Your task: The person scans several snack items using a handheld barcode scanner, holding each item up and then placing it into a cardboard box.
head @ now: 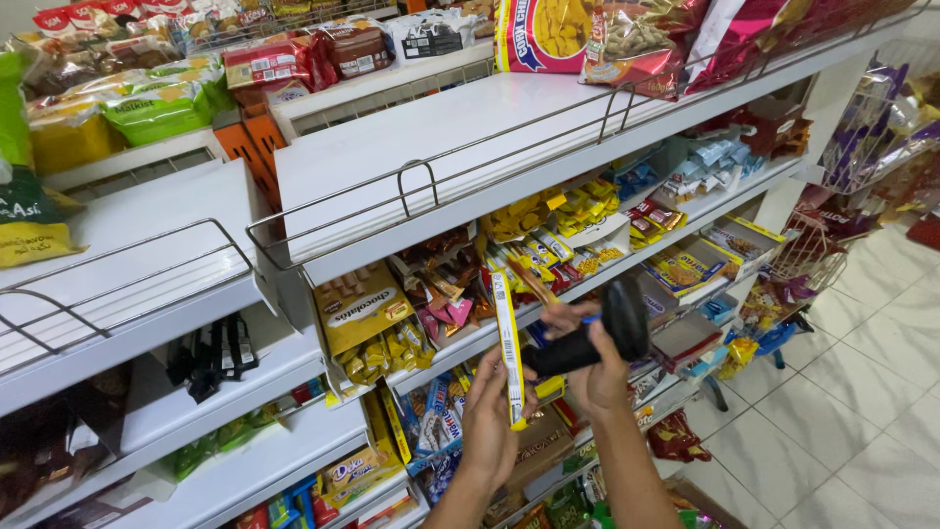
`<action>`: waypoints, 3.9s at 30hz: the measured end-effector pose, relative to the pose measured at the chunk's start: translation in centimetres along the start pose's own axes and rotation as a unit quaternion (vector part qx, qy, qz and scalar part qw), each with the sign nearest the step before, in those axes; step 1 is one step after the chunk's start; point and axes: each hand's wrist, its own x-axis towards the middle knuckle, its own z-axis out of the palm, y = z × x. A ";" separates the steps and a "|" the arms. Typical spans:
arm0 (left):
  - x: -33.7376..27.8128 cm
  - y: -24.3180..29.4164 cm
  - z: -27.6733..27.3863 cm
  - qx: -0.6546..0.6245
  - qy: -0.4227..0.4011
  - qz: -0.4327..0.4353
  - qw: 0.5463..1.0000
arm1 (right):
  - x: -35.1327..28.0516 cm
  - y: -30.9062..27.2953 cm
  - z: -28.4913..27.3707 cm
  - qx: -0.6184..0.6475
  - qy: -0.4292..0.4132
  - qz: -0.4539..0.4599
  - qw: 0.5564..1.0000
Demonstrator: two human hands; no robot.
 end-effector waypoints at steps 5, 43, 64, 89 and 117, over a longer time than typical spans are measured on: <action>-0.3 0.5 0.2 -0.020 0.003 0.001 1.000 | -0.8 -0.6 1.8 0.013 -0.034 0.044 0.998; 10.3 -3.5 5.2 -0.102 -0.150 -0.096 0.979 | -2.3 -5.9 1.3 -0.064 0.037 -0.204 0.976; 10.0 -1.3 4.9 0.044 -0.103 -0.082 0.990 | 0.8 -3.8 -2.0 -0.103 -0.032 -0.058 0.993; 1.6 -13.8 2.9 0.166 -0.166 -0.036 0.971 | -11.7 -6.7 -4.1 -0.296 0.226 -0.031 0.928; -7.6 -28.6 -0.9 0.592 -0.551 0.055 0.585 | -36.8 -16.2 -7.8 -0.554 0.453 0.202 0.668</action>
